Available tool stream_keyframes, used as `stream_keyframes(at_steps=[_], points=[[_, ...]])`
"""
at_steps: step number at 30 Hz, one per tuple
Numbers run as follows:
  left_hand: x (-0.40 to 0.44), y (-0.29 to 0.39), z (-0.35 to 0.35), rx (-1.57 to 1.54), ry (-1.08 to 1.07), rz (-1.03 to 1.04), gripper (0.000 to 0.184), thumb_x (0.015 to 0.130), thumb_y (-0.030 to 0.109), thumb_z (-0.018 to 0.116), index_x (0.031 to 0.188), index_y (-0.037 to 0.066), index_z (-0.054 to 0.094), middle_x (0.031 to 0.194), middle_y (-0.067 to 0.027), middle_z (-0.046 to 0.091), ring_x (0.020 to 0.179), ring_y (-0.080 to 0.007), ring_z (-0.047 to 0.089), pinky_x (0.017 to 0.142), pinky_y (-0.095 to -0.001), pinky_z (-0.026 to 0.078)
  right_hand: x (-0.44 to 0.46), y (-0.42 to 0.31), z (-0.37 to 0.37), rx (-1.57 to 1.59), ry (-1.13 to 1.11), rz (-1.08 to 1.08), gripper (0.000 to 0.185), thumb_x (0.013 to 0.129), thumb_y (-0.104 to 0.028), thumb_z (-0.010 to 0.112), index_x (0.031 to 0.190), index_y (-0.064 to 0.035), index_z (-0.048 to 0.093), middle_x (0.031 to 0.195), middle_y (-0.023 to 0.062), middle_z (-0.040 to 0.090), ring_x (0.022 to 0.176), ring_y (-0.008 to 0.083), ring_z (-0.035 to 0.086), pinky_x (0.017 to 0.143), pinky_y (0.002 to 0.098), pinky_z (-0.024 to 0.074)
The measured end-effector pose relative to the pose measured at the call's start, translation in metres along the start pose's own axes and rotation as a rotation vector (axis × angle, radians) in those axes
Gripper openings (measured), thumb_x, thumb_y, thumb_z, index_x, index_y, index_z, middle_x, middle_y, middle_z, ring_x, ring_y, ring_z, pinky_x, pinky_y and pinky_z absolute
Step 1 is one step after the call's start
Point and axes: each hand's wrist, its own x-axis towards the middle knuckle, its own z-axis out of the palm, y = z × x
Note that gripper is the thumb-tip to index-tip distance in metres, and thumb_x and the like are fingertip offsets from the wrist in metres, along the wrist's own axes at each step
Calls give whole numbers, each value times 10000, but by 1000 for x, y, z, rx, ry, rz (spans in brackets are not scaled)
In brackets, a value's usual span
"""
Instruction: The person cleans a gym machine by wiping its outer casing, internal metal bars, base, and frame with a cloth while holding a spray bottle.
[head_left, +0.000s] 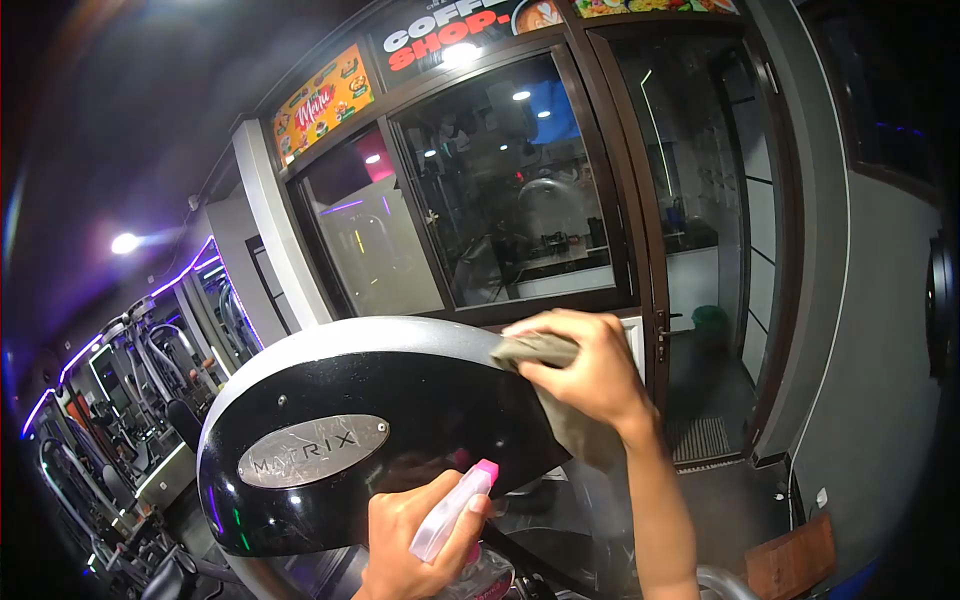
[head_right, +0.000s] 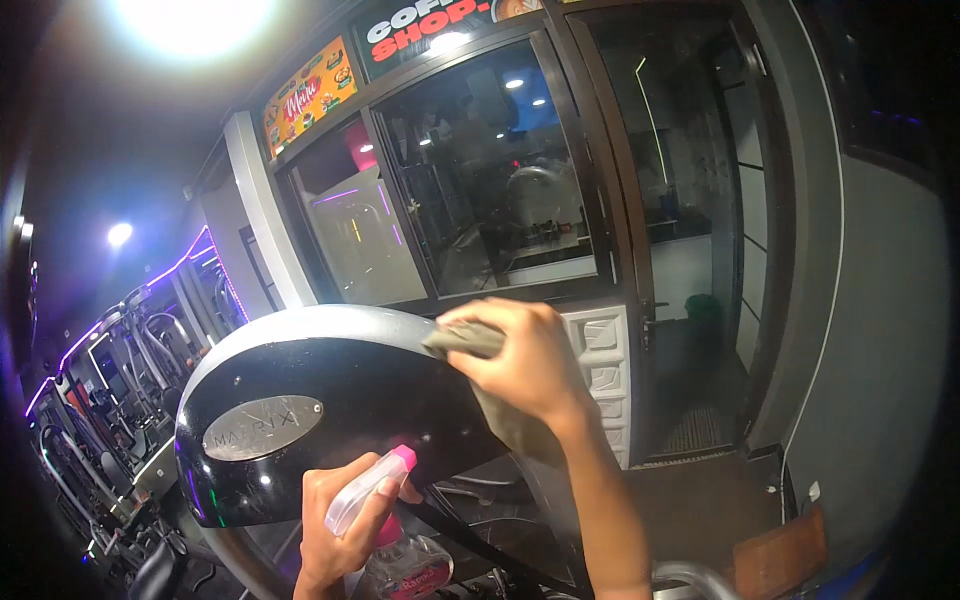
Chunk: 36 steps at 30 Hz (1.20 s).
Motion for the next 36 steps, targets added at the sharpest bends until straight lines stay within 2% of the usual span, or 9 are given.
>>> stream_keyframes(at_steps=[4, 7, 14, 18, 21, 24, 27, 31, 36], points=[[2, 7, -2, 64, -37, -83, 248, 921, 176, 582, 797, 1, 707, 576, -50, 567, 475, -105, 498, 487, -262, 371, 36, 1, 8, 13, -180, 103, 261, 772, -159, 741, 1021, -83, 751, 958, 134, 747, 898, 288, 726, 847, 356, 543], [1, 10, -3, 68, -44, -130, 255, 916, 186, 583, 793, 4, 714, 582, -54, 581, 481, -106, 505, 491, -259, 373, 26, 1, -1, 89, -178, 179, 248, 796, -166, 730, 1030, -85, 750, 964, 135, 747, 913, 286, 725, 862, 348, 538], [0, 7, -1, 66, -40, -111, 287, 901, 220, 577, 776, 4, 719, 598, -59, 611, 503, -118, 533, 517, -260, 395, -55, 6, -30, 44, 25, 380, 237, 796, -107, 747, 1024, -43, 734, 938, 123, 748, 895, 237, 725, 826, 334, 536], [-1, 3, 3, 45, -3, -103, 289, 899, 223, 577, 775, 3, 718, 592, -60, 603, 497, -118, 526, 514, -261, 388, -80, 0, -30, 65, 102, 375, 230, 766, -46, 717, 993, -22, 737, 919, 116, 754, 862, 173, 736, 802, 285, 545], [-1, 6, 2, 76, -7, -97, 292, 898, 228, 578, 772, 5, 718, 581, -63, 589, 489, -119, 517, 509, -268, 380, -69, -11, -15, -3, 168, 282, 292, 745, -86, 773, 1033, -69, 737, 953, 115, 743, 884, 263, 728, 793, 334, 558], [-1, 9, 1, 87, -25, -100, 290, 899, 228, 579, 770, 8, 718, 570, -60, 576, 483, -118, 508, 505, -271, 372, -51, -27, -1, -50, 130, 138, 300, 720, -103, 794, 1008, -75, 718, 917, 104, 723, 848, 286, 698, 773, 358, 546], [-2, 10, 1, 103, -31, -118, 292, 903, 231, 579, 771, 12, 719, 566, -57, 571, 480, -116, 505, 506, -273, 372, -48, -40, 1, -129, 102, 59, 300, 718, -96, 793, 1009, -87, 718, 973, 92, 716, 881, 283, 684, 808, 362, 539], [-2, 4, 0, 73, -31, -70, 290, 908, 221, 577, 773, 2, 711, 570, -53, 583, 470, -112, 514, 491, -264, 377, -76, -35, 0, -114, 161, 77, 331, 706, -70, 796, 1028, -86, 721, 999, 84, 711, 893, 279, 685, 814, 355, 544], [-4, -3, 4, 10, 0, 13, 281, 912, 200, 575, 766, -4, 701, 581, -55, 604, 469, -108, 534, 478, -251, 380, -114, -28, -4, -114, 327, 332, 358, 679, -10, 786, 1028, -65, 725, 999, 88, 716, 916, 264, 697, 818, 344, 556]])
